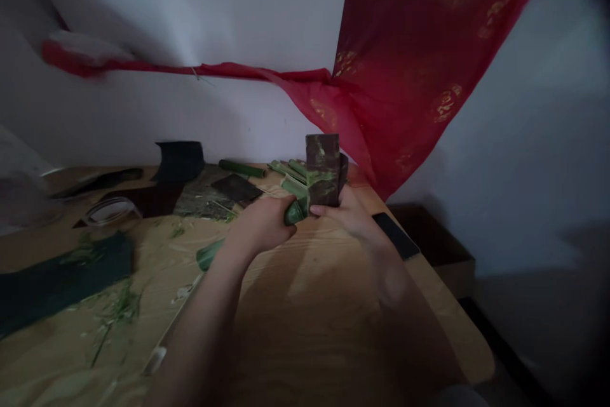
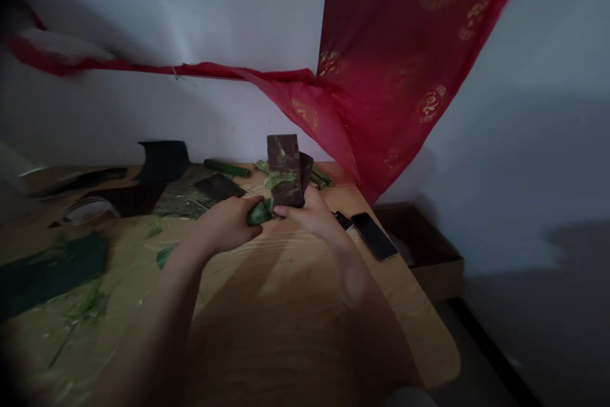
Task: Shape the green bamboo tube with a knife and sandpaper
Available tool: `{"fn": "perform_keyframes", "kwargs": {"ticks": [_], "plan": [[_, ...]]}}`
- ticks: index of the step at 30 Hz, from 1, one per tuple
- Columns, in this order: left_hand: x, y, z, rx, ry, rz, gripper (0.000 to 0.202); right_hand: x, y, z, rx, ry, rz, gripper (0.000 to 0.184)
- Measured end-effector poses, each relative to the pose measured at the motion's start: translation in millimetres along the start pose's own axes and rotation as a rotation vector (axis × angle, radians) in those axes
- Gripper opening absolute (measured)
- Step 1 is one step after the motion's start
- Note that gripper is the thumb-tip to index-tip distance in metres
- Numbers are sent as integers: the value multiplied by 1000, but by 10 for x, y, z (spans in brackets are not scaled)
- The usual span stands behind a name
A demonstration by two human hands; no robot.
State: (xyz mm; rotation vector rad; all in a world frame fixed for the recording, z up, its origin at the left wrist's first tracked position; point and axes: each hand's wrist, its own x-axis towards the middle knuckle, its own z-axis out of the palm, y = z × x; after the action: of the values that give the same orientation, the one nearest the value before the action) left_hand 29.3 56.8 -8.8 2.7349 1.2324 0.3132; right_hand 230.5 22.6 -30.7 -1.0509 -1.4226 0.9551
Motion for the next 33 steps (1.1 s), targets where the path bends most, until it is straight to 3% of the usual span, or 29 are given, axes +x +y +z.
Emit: {"fn": "perform_keyframes", "kwargs": {"ticks": [3,8,13,17,19,22,24,26,30,33], "plan": [[-7,10,-11,-21,-24,24,26,-8,22,-34,-67,-16,-10,35],[-21,21,-11,-67,-9,-7,28,-16,29,76,-213,157,-35,47],[-1,81,27,-270,-15,-4,25,-15,30,227,-185,308,-59,45],[20,123,63,-222,-35,-25,32,13,43,251,-196,439,-101,43],[17,104,52,-151,-39,-13,35,15,24,181,-178,341,-63,43],[0,40,1,-109,-81,39,33,-5,-21,31,-121,31,-1,45],[-9,8,-24,-142,-102,57,32,-16,-31,-18,-93,-48,0,46],[-9,5,-17,-182,-88,46,32,-11,-13,18,-102,19,-9,48],[13,80,63,-135,-34,3,33,26,74,240,-174,301,-46,49],[23,126,93,-64,-61,-2,36,46,108,297,-191,439,-66,43]]}}
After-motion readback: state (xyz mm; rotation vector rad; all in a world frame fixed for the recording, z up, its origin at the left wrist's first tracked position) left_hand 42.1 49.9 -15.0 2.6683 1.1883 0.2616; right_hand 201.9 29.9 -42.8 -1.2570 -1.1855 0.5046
